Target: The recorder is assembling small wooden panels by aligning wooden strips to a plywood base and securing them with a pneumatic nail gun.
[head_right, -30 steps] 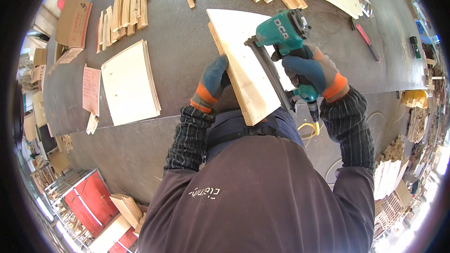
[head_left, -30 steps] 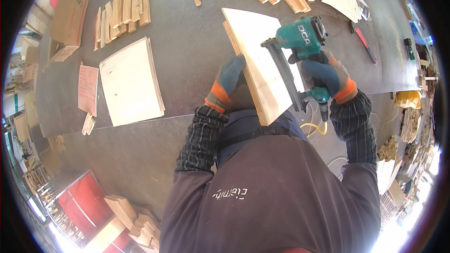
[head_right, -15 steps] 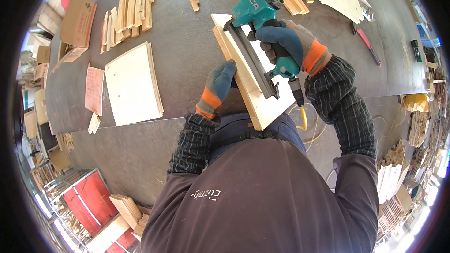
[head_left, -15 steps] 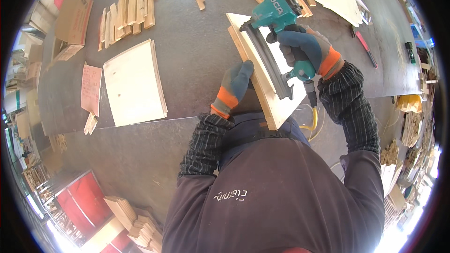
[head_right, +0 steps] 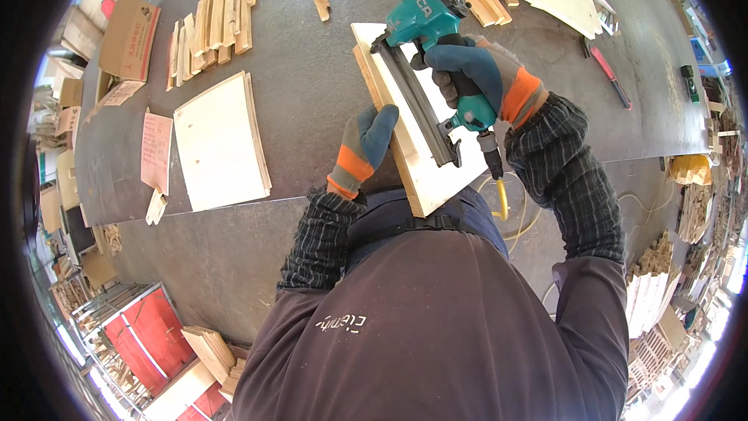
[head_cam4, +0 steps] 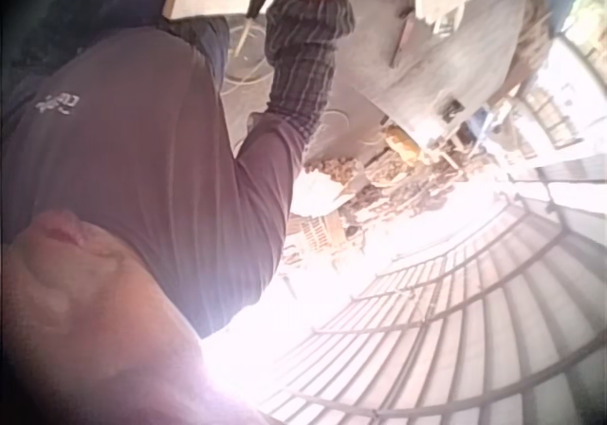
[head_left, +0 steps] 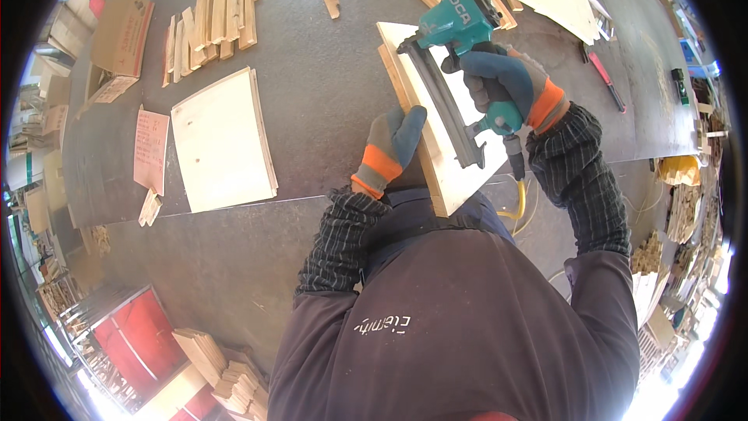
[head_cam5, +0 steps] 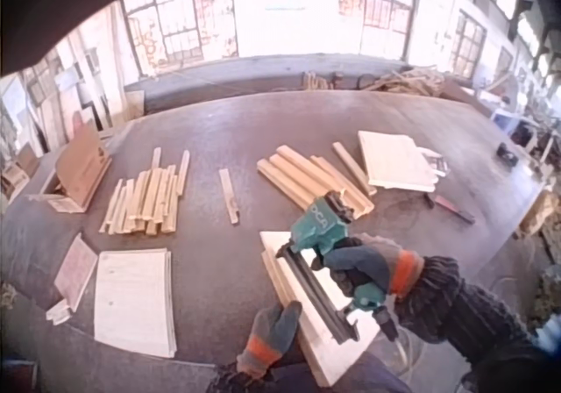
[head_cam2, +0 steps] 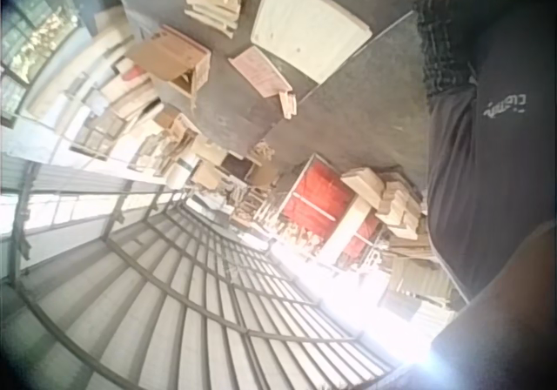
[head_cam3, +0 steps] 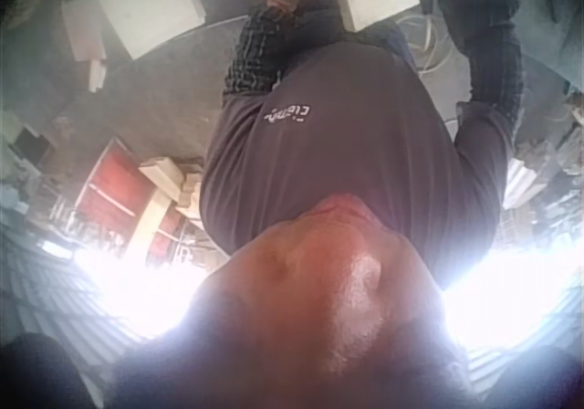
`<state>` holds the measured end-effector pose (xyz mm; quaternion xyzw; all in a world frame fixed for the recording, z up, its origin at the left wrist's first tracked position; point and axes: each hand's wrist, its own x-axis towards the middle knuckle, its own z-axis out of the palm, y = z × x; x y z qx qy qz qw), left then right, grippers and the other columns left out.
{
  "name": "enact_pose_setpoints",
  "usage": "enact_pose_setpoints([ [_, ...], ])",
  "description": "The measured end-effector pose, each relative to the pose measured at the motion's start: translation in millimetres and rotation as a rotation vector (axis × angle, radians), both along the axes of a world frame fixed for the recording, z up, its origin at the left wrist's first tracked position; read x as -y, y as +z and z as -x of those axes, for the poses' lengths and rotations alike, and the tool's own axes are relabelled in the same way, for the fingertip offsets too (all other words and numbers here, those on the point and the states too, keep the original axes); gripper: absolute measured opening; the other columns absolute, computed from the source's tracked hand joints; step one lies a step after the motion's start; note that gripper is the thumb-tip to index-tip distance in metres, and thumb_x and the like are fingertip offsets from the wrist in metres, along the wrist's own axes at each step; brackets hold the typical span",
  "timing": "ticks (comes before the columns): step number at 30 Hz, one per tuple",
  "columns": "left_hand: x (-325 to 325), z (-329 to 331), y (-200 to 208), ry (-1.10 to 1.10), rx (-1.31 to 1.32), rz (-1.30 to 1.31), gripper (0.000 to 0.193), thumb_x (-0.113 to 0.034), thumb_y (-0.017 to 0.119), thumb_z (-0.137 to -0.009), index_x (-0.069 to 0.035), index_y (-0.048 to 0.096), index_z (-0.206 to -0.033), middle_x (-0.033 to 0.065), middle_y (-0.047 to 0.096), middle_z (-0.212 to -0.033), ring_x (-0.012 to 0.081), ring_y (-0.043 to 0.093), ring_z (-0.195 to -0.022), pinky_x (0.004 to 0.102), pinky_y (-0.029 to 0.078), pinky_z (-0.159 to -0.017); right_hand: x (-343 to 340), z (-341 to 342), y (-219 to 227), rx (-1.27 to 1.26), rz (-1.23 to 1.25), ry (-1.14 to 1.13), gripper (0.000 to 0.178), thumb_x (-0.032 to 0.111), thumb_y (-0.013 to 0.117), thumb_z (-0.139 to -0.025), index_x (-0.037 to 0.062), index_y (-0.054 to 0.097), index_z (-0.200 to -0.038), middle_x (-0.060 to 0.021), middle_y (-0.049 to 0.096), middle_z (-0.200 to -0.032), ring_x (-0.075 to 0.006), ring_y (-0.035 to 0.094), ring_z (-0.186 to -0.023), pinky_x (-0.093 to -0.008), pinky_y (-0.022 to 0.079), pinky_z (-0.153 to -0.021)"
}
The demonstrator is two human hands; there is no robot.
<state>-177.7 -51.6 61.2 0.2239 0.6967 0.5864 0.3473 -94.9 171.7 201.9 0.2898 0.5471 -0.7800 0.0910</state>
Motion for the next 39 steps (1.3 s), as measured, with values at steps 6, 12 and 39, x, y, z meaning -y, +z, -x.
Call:
enact_pose_setpoints([
  [6, 3, -2, -3, 0.005, -0.037, 0.021, 0.049, -0.04, 0.061, -0.103, 0.006, 0.066, -0.086, 0.0117, 0.063, -0.068, 0.0169, 0.06, -0.066, 0.04, 0.048, -0.06, 6, -3, 3, 0.0, -0.003, -0.006, 0.03, 0.019, 0.065, -0.1, -0.0019, 0.069, -0.122, 0.0036, 0.06, -0.078, -0.006, 0.057, -0.063, -0.0235, 0.048, -0.058],
  [12, 2, -1, -8, 0.035, 0.019, -0.001, 0.046, -0.037, 0.061, -0.103, 0.006, 0.065, -0.086, 0.0088, 0.058, -0.067, 0.0152, 0.055, -0.065, 0.0388, 0.046, -0.06, 10, -6, 5, 0.04, -0.121, 0.052, 0.033, 0.022, 0.065, -0.099, -0.0043, 0.07, -0.119, 0.0015, 0.061, -0.074, -0.0082, 0.057, -0.06, -0.0239, 0.046, -0.056],
  [39, -1, 78, -136, -0.115, 0.03, 0.47, 0.052, -0.041, 0.059, -0.105, 0.002, 0.069, -0.131, 0.0177, 0.075, -0.12, 0.0284, 0.07, -0.111, 0.0407, 0.055, -0.094, 14, -3, -75, 0.158, -0.036, -0.021, 0.025, 0.027, 0.08, -0.089, 0.0054, 0.071, -0.099, -0.0024, 0.065, -0.074, -0.0121, 0.062, -0.059, -0.0269, 0.05, -0.053],
])
